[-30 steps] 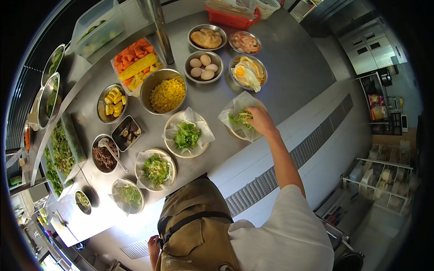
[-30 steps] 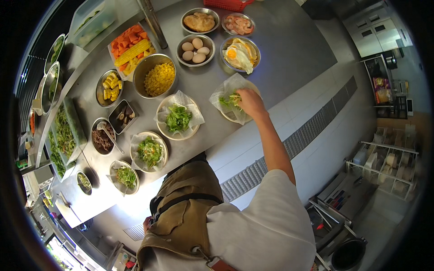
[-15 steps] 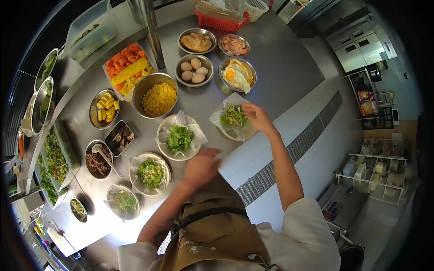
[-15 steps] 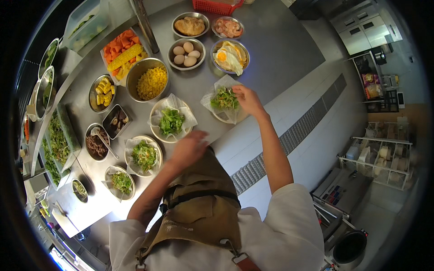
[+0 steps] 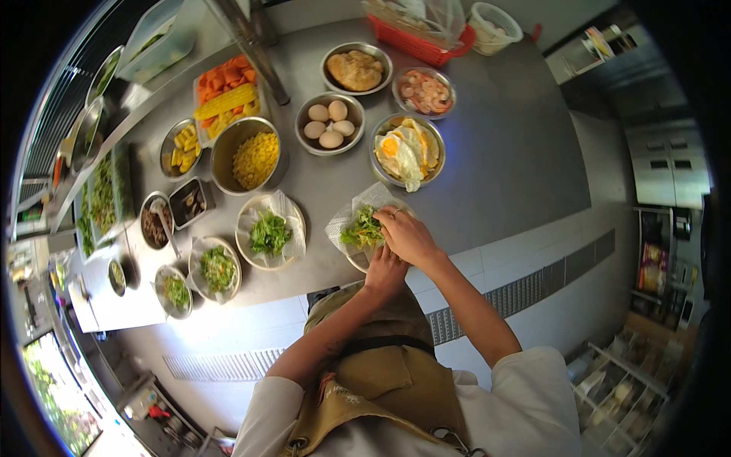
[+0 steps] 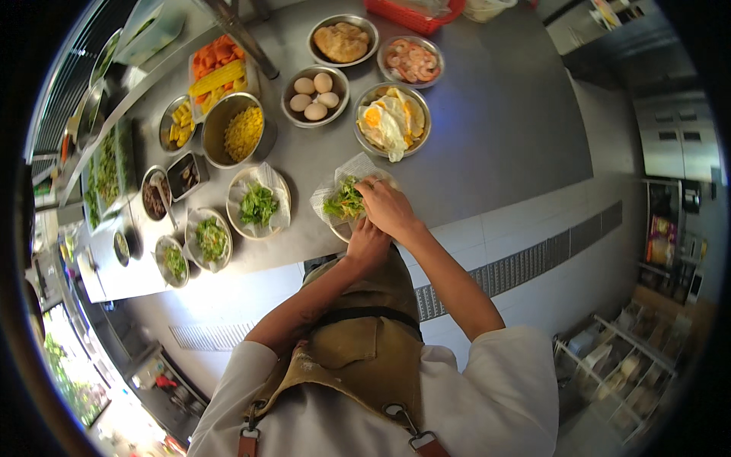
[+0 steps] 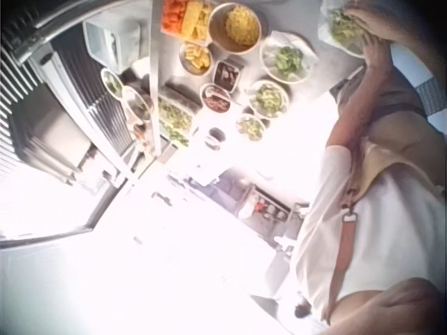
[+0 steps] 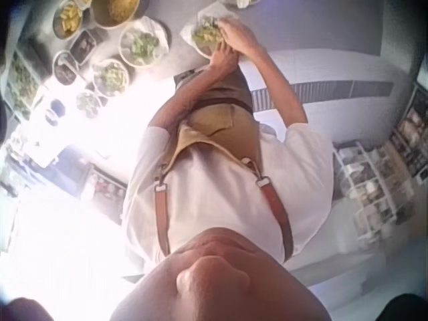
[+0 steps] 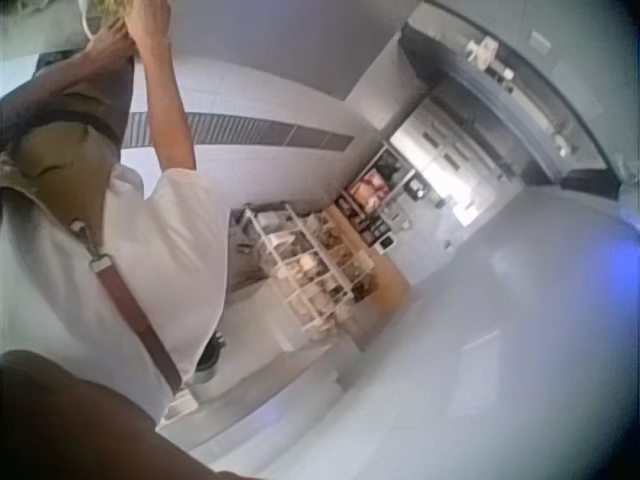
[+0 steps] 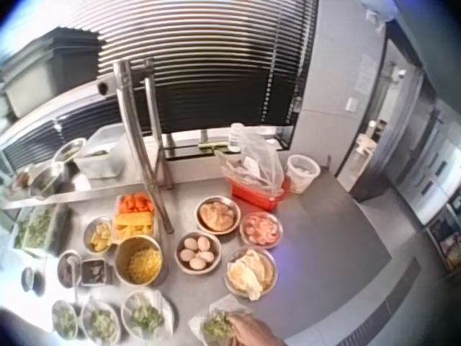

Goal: The person assembles multiple salad bowls on a stainless steel counter. They add lettuce, sliced cucumbers, sliced bananas, and corn kernels to each bowl, arranging the ingredients by hand.

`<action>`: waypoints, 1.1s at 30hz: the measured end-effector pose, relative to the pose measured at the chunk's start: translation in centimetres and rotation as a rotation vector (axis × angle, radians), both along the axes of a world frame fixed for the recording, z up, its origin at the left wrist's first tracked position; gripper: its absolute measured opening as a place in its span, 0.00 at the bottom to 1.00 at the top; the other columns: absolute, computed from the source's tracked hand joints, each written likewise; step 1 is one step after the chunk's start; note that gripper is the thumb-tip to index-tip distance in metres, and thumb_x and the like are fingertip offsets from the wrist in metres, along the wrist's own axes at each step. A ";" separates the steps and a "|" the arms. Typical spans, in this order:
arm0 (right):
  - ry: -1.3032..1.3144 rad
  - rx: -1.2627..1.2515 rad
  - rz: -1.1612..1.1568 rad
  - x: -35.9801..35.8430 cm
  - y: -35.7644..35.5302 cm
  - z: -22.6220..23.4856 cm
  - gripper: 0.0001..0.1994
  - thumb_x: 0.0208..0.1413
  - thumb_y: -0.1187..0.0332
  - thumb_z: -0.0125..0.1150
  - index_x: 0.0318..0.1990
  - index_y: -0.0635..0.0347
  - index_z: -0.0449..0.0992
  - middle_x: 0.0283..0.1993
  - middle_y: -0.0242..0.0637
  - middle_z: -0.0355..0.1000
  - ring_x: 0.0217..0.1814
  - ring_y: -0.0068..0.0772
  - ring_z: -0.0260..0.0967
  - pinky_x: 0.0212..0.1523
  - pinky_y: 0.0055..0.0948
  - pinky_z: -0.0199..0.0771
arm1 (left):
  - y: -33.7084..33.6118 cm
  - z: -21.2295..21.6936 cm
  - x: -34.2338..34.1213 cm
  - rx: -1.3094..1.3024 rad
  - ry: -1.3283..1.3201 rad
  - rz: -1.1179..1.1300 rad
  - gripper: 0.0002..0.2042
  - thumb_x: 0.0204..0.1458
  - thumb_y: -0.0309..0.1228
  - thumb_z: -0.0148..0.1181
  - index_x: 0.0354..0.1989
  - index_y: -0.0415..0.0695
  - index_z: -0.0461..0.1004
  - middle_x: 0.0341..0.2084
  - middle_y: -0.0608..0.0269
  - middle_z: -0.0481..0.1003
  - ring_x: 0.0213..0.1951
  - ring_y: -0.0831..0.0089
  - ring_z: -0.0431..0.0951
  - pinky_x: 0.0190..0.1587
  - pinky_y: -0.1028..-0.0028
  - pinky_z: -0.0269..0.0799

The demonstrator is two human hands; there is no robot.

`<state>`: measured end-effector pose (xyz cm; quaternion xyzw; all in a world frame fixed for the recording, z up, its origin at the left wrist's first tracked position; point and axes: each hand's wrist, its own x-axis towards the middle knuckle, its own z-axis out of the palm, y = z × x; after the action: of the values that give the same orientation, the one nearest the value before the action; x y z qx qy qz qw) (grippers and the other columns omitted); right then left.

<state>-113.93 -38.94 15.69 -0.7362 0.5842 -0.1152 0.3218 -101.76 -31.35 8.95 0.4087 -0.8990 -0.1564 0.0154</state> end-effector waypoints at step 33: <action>0.242 -0.187 0.355 -3.5 0.9 -3.1 0.37 0.48 0.69 0.76 0.68 0.51 0.69 0.69 0.50 0.60 0.68 0.55 0.64 0.56 0.48 0.76 | -8.1 -0.6 5.3 0.395 1.254 1.387 0.29 0.54 0.24 0.67 0.65 0.39 0.64 0.50 0.48 0.76 0.45 0.56 0.81 0.49 0.66 0.79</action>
<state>-117.43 -38.08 12.58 -0.8623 0.4668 -0.0211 0.1951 -96.44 -39.45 8.34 0.6873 -0.2420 -0.4519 0.5145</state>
